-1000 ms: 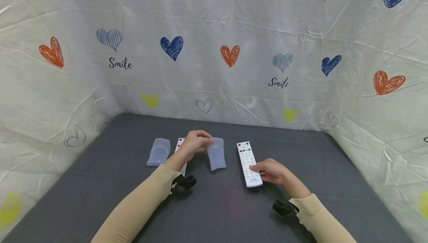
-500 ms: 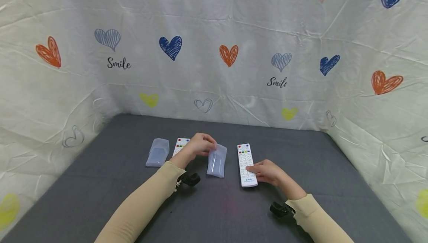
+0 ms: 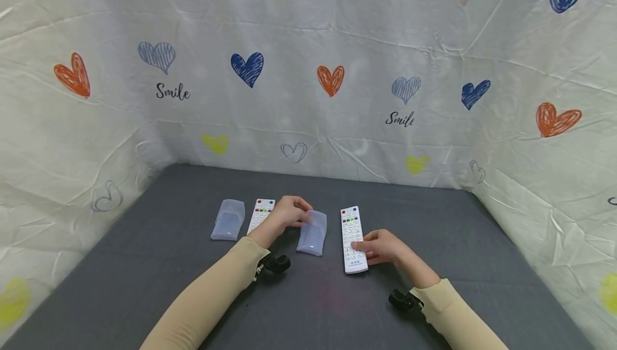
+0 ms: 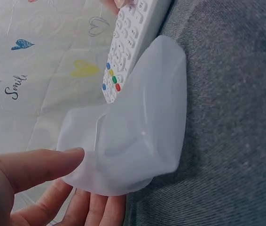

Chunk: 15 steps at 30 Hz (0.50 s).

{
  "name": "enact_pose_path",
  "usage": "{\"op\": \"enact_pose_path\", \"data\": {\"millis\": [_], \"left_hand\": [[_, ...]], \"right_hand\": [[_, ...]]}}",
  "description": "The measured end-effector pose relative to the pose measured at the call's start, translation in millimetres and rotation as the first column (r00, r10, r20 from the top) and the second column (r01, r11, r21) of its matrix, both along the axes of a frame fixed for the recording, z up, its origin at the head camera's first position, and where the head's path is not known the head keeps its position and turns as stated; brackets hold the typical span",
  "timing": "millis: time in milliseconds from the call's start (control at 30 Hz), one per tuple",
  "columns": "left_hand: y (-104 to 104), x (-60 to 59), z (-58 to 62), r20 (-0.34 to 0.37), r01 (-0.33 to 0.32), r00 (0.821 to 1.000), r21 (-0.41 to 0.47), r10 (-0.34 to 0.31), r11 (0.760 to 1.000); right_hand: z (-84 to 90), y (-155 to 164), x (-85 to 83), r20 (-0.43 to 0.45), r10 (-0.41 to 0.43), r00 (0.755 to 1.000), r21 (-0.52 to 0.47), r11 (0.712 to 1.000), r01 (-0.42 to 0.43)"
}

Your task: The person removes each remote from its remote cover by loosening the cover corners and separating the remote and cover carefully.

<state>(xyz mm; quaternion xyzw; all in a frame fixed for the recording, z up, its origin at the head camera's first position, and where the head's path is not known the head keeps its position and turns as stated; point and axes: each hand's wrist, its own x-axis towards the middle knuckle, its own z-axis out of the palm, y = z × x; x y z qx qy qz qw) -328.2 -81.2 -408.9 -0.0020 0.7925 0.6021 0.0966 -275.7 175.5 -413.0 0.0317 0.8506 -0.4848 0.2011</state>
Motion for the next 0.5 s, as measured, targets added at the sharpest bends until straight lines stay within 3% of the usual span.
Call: {"op": "enact_pose_path", "data": {"millis": [233, 500], "left_hand": [[-0.4, 0.0, -2.6, 0.001, -0.015, 1.0, -0.01, 0.015, 1.0], [-0.8, 0.5, -3.2, 0.035, -0.049, 0.998, -0.033, 0.05, 0.998]], "right_hand": [[-1.5, 1.2, -0.5, -0.011, -0.035, 0.999, -0.024, 0.999, 0.035], [-1.9, 4.6, -0.6, -0.031, -0.02, 0.999, -0.069, 0.997, 0.018]]}}
